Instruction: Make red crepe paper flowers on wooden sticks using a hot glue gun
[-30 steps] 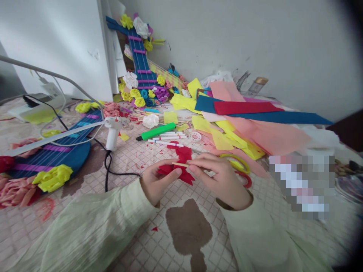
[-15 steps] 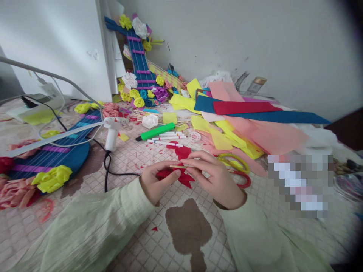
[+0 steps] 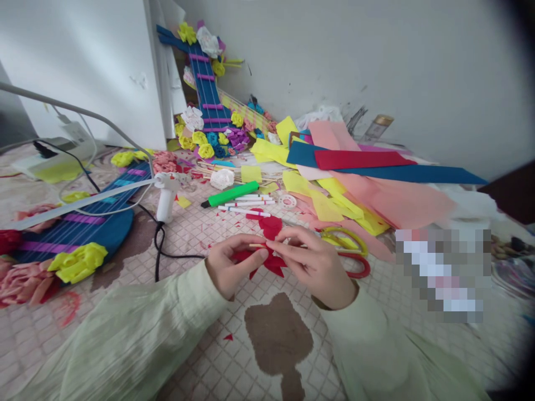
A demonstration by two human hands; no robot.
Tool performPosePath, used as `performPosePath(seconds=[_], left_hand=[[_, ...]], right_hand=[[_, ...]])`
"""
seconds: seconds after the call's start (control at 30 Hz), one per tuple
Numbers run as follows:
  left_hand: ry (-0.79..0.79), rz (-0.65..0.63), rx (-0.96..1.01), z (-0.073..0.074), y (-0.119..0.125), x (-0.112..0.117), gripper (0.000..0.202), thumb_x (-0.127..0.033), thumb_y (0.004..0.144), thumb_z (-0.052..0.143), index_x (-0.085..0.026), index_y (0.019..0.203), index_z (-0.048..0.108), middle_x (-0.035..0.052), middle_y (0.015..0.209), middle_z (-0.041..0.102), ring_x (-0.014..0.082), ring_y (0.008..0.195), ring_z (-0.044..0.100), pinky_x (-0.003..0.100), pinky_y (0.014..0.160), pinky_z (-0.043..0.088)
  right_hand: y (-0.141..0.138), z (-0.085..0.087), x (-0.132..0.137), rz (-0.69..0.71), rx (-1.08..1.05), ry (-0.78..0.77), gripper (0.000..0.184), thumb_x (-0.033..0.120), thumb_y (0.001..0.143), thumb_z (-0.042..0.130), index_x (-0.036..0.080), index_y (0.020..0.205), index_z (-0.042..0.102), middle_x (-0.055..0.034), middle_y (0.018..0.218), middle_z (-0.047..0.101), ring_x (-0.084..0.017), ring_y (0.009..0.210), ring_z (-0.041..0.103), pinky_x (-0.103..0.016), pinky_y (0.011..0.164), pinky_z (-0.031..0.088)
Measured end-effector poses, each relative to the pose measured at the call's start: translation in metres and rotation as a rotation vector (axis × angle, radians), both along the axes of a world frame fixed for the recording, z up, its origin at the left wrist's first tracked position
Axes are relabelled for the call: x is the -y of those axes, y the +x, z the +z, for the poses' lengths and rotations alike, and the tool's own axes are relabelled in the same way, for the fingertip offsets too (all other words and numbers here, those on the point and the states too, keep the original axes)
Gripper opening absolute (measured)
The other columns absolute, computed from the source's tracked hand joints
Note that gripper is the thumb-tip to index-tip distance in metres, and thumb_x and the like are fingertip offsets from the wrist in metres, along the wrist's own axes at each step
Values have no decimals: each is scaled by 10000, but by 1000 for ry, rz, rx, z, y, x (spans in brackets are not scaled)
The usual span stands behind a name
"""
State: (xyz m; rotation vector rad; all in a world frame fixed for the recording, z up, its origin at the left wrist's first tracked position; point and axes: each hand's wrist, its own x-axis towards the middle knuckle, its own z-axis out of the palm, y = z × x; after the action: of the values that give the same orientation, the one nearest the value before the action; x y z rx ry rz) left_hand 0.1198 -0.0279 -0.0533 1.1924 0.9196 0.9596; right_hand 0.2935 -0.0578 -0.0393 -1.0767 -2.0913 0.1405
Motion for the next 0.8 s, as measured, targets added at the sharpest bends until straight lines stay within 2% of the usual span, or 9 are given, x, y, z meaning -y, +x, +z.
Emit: performPosePath(seconds=[0.23, 0.33, 0.57, 0.7, 0.8], left_hand=[[-14, 62, -61, 2, 2, -1, 187, -259, 608, 732, -130, 725, 662, 33, 655, 714, 129, 590, 648, 220, 574, 516], [72, 64, -124, 2, 2, -1, 160, -241, 639, 702, -137, 755, 666, 39, 684, 719, 139, 617, 657, 225, 579, 522], [401, 73, -284, 1, -1, 0, 102, -213, 725, 619, -148, 780, 676, 58, 736, 726, 147, 637, 660, 238, 600, 534], [435, 16, -305, 0, -2, -2, 128, -211, 727, 600, -131, 802, 666, 62, 699, 718, 132, 553, 635, 217, 503, 512], [410, -21, -296, -1, -2, -2, 144, -210, 730, 600, -128, 832, 660, 61, 710, 718, 126, 551, 631, 213, 513, 515]], right_hand=[[-3, -2, 2, -44, 109, 22, 271, 74, 839, 468, 181, 1002, 657, -68, 959, 625, -130, 789, 612, -267, 708, 514], [-5, -1, 3, -75, 87, 17, 266, 83, 839, 476, 172, 1020, 649, -70, 951, 640, -127, 770, 622, -264, 709, 516], [-7, 1, 3, -108, -49, -20, 179, 143, 828, 530, 154, 946, 664, -69, 911, 696, -146, 811, 644, -257, 709, 528], [-7, 3, 3, -117, -94, -124, 148, 185, 817, 553, 185, 888, 682, -45, 869, 717, -153, 787, 661, -270, 718, 535], [-8, 4, 3, -109, -119, -200, 149, 204, 815, 555, 189, 875, 691, -40, 858, 721, -150, 757, 667, -262, 692, 536]])
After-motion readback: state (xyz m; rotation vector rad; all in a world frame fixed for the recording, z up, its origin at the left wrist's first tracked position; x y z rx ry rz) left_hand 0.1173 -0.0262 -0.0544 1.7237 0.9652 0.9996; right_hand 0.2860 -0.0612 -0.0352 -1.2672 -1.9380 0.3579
